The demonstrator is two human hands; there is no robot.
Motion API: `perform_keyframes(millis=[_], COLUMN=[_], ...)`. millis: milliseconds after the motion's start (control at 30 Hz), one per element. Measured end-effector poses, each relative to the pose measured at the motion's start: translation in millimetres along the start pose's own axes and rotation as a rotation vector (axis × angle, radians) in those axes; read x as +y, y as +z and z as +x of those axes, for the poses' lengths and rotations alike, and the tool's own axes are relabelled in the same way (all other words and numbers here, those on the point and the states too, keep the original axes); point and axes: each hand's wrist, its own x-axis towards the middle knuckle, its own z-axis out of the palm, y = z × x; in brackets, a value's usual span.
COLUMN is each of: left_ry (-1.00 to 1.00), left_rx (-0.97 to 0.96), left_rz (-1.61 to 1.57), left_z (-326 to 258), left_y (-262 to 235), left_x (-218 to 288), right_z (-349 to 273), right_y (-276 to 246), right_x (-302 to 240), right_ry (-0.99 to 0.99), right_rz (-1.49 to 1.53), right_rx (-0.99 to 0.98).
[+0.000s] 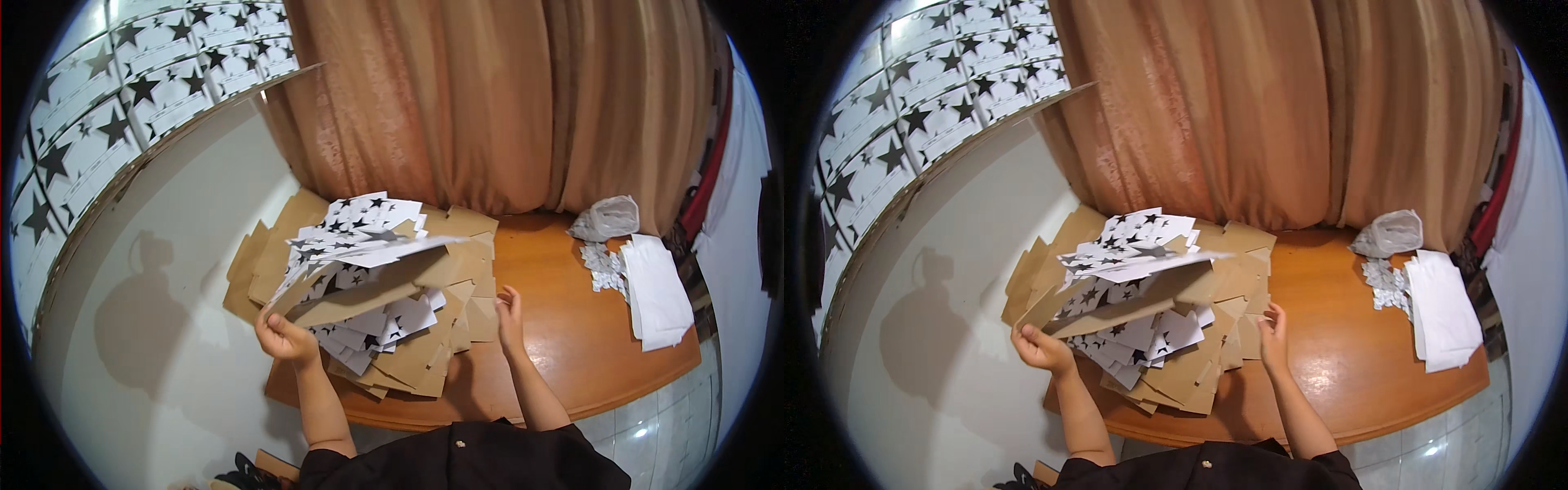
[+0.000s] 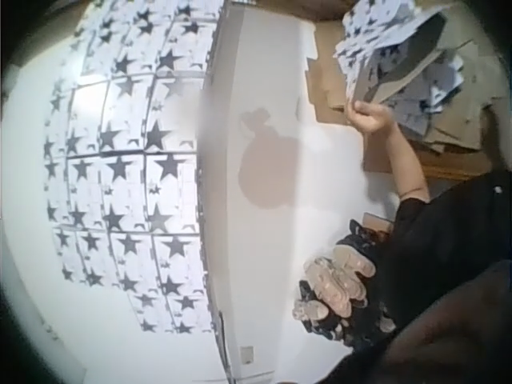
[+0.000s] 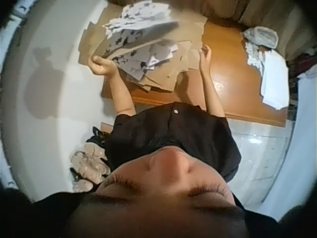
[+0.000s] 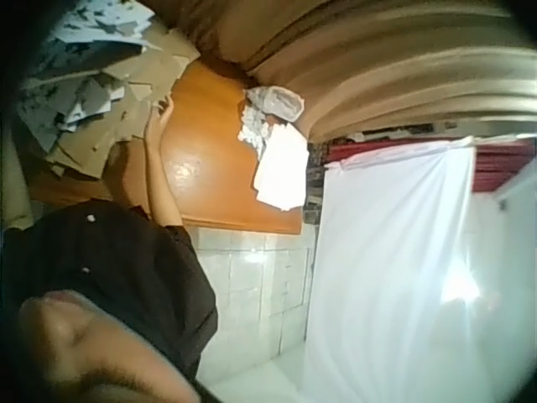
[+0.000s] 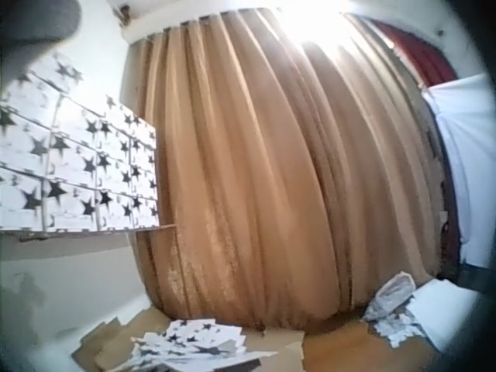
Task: Folding cardboard templates into shoe boxes, placing tissue paper and a small packet inside, closing the box, and stacking it on a shelf.
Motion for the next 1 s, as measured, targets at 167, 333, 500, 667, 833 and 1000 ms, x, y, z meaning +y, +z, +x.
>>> perform_keyframes(millis=[167, 333, 500, 667, 833, 1000], left_ry=[-0.138, -0.211, -0.416, -0.653, -0.911, -1.139], left_rx=[0.271, 0.179, 0.103, -0.159, -0.211, -0.217], left_rz=[-0.166, -0.183, -0.398, -0.619, -0.924, -0.947], left_z=[-9, -27, -54, -109, -160, -191], left_y=[19, 61, 91, 117, 126, 127], left_x=[20, 61, 108, 163, 207, 240], right_z=[-20, -48, -66, -63, -48, -32], right_y=[-42, -70, -117, -188, -249, -322], right_x=[-7, -34, -4, -16, -45, 27], right_ry=[0.007, -0.015, 0.021, 0.267, -0.093, 0.02], right_rz=[0.132, 0.39, 0.631, 0.262, -0.003, 0.534], right_rx=[0.005, -0.357, -0.09, 0.139, 0.352, 0.561])
